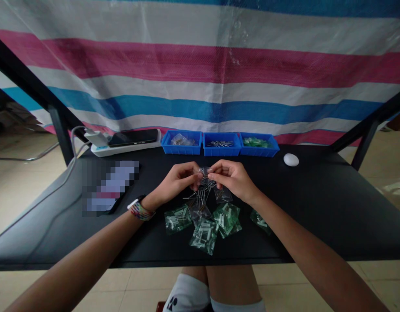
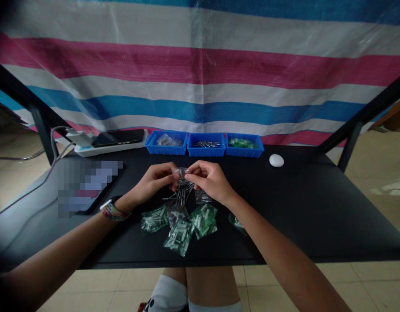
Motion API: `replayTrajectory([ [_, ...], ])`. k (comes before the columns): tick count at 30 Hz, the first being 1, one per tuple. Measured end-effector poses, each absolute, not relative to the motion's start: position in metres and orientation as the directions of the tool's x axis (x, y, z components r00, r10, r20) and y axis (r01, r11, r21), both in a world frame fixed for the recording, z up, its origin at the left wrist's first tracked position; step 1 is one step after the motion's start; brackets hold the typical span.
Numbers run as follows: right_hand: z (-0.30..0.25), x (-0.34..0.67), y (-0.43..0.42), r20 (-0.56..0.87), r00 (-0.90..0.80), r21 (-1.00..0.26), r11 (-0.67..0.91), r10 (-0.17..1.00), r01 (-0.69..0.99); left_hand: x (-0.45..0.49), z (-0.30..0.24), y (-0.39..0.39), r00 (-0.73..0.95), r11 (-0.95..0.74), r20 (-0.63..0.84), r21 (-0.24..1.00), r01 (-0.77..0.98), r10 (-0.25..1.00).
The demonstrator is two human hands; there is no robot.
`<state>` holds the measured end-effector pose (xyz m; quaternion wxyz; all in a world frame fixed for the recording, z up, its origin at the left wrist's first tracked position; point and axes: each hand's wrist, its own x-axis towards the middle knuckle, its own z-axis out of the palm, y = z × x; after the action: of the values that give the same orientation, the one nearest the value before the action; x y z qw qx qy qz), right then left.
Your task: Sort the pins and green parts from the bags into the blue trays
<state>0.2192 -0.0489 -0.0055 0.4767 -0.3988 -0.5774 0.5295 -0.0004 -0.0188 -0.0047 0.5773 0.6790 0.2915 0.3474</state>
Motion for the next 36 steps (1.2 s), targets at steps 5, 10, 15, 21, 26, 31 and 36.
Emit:
replayTrajectory([
  [5, -0.0042, 0.2202, -0.0503, 0.128, -0.228, -0.992, 0.124, 0.965, -0.034, -0.0002, -0.0025, -0.0200, 0.597, -0.187, 0.141, 0.982, 0.016, 0.790],
  [10, -0.0019, 0.2253, -0.0507, 0.037, -0.250, -0.999, 0.028, 0.968, -0.037, -0.0003, -0.0035, -0.0190, 0.573, -0.216, 0.167, 0.976, 0.018, 0.803],
  [15, -0.0016, 0.2262, -0.0502, 0.023, -0.274, -0.999, 0.029, 0.961, 0.019, -0.0001, -0.0045, -0.0185, 0.559, -0.228, 0.188, 0.974, 0.002, 0.807],
  [21, -0.0051, 0.2225, -0.0506, 0.118, -0.213, -0.987, 0.138, 0.970, 0.082, 0.0007, -0.0032, -0.0189, 0.590, -0.236, 0.170, 0.971, 0.036, 0.789],
  [26, -0.0062, 0.2206, -0.0517, 0.130, -0.215, -0.985, 0.151, 0.968, 0.083, 0.0022, -0.0050, -0.0193, 0.600, -0.214, 0.143, 0.976, 0.049, 0.787],
  [31, -0.0032, 0.2204, -0.0542, 0.120, -0.266, -0.989, 0.139, 0.957, 0.052, 0.0019, -0.0069, -0.0200, 0.590, -0.212, 0.147, 0.976, 0.042, 0.794],
  [36, -0.0013, 0.2202, -0.0555, 0.135, -0.272, -0.988, 0.149, 0.953, 0.030, 0.0015, -0.0047, -0.0209, 0.570, -0.211, 0.156, 0.977, 0.032, 0.807],
])
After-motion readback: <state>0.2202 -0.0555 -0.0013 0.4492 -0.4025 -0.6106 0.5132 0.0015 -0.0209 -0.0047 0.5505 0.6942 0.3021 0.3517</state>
